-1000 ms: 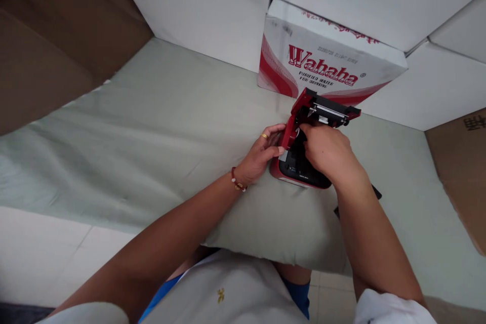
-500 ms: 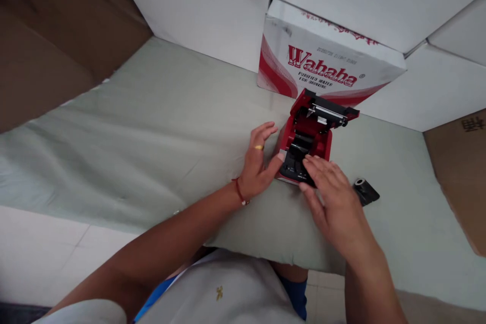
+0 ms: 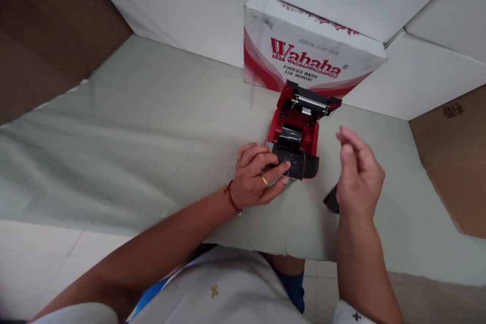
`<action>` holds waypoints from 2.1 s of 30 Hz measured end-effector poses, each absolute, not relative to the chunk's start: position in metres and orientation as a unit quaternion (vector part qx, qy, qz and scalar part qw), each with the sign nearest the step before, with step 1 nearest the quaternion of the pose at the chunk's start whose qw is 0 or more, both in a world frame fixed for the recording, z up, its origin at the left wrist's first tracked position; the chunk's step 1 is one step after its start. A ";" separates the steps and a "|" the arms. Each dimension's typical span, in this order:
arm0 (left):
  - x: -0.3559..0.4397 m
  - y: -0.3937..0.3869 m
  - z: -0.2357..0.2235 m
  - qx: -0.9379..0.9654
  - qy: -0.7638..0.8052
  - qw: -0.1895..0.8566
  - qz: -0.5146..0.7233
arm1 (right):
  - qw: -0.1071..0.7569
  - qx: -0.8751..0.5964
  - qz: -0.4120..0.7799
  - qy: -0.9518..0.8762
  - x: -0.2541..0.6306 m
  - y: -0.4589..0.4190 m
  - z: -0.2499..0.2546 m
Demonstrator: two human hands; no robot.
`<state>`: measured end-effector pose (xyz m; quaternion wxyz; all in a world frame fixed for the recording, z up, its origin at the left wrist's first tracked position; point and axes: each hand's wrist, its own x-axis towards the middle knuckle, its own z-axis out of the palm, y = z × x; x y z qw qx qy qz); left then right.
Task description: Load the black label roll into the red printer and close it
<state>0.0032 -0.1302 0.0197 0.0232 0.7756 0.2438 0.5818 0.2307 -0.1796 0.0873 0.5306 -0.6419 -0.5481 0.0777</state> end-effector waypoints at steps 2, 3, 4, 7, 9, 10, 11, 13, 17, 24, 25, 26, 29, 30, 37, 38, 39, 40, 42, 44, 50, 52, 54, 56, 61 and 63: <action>0.004 -0.130 0.019 0.776 0.247 0.019 0.580 | 0.590 -0.621 0.107 -0.505 0.246 -0.143 0.082; 0.004 -0.130 0.019 0.777 0.246 0.020 0.579 | 0.601 -0.612 0.124 -0.500 0.252 -0.126 0.080; 0.004 -0.130 0.019 0.776 0.245 0.021 0.581 | 0.602 -0.605 0.138 -0.503 0.254 -0.111 0.078; 0.004 -0.129 0.018 0.772 0.243 0.023 0.587 | 0.592 -0.590 0.166 -0.524 0.250 -0.083 0.078; 0.003 -0.130 0.018 0.770 0.253 0.017 0.586 | 0.598 -0.582 0.154 -0.529 0.240 -0.081 0.078; 0.003 -0.130 0.018 0.769 0.258 0.013 0.585 | 0.606 -0.579 0.139 -0.527 0.235 -0.084 0.078; 0.003 -0.130 0.018 0.768 0.263 0.009 0.584 | 0.616 -0.575 0.118 -0.525 0.230 -0.090 0.078; 0.003 -0.131 0.017 0.766 0.267 0.005 0.585 | 0.630 -0.564 0.078 -0.528 0.223 -0.105 0.074; 0.005 -0.132 0.015 0.765 0.269 -0.001 0.585 | 0.607 -0.552 0.060 -0.569 0.216 -0.139 0.062; 0.008 -0.134 0.012 0.767 0.283 0.002 0.576 | 0.520 -0.552 0.084 -0.646 0.223 -0.165 0.049; 0.007 -0.135 0.013 0.766 0.280 0.014 0.579 | 0.512 -0.548 0.082 -0.656 0.225 -0.165 0.048; 0.007 -0.136 0.014 0.762 0.279 0.033 0.583 | 0.506 -0.543 0.081 -0.666 0.226 -0.165 0.048; 0.006 -0.134 0.015 0.727 0.308 0.129 0.601 | 0.502 -0.534 0.083 -0.675 0.226 -0.163 0.047; 0.005 -0.131 0.013 0.705 0.327 0.174 0.605 | 0.507 -0.534 0.080 -0.672 0.225 -0.162 0.046; -0.009 -0.079 -0.009 0.607 0.323 0.510 0.517 | 0.519 -0.521 0.051 -0.675 0.217 -0.164 0.040; -0.012 -0.072 -0.010 0.618 0.294 0.526 0.505 | 0.513 -0.518 0.053 -0.683 0.217 -0.167 0.040; -0.013 -0.066 -0.010 0.626 0.265 0.542 0.493 | 0.508 -0.514 0.050 -0.690 0.217 -0.171 0.041; -0.014 -0.061 -0.009 0.631 0.239 0.559 0.482 | 0.505 -0.510 0.043 -0.695 0.216 -0.175 0.041; -0.015 -0.053 -0.007 0.633 0.201 0.593 0.455 | 0.504 -0.502 0.018 -0.703 0.214 -0.183 0.042; -0.013 -0.046 -0.006 0.632 0.181 0.618 0.431 | 0.500 -0.491 -0.011 -0.713 0.211 -0.189 0.042; -0.008 -0.032 -0.012 0.624 0.152 0.647 0.410 | 0.471 -0.477 -0.050 -0.741 0.209 -0.193 0.041; -0.010 -0.032 -0.012 0.617 0.147 0.663 0.399 | 0.474 -0.473 -0.048 -0.741 0.211 -0.191 0.041; -0.013 -0.034 -0.010 0.613 0.144 0.669 0.395 | 0.484 -0.459 -0.034 -0.744 0.213 -0.189 0.042; -0.016 -0.039 -0.009 0.613 0.147 0.669 0.394 | 0.488 -0.444 -0.017 -0.752 0.216 -0.187 0.042; -0.021 -0.044 -0.011 0.592 0.156 0.680 0.404 | 0.478 -0.439 -0.012 -0.761 0.219 -0.187 0.044; -0.020 -0.045 -0.013 0.575 0.159 0.694 0.403 | 0.473 -0.442 -0.024 -0.762 0.218 -0.188 0.045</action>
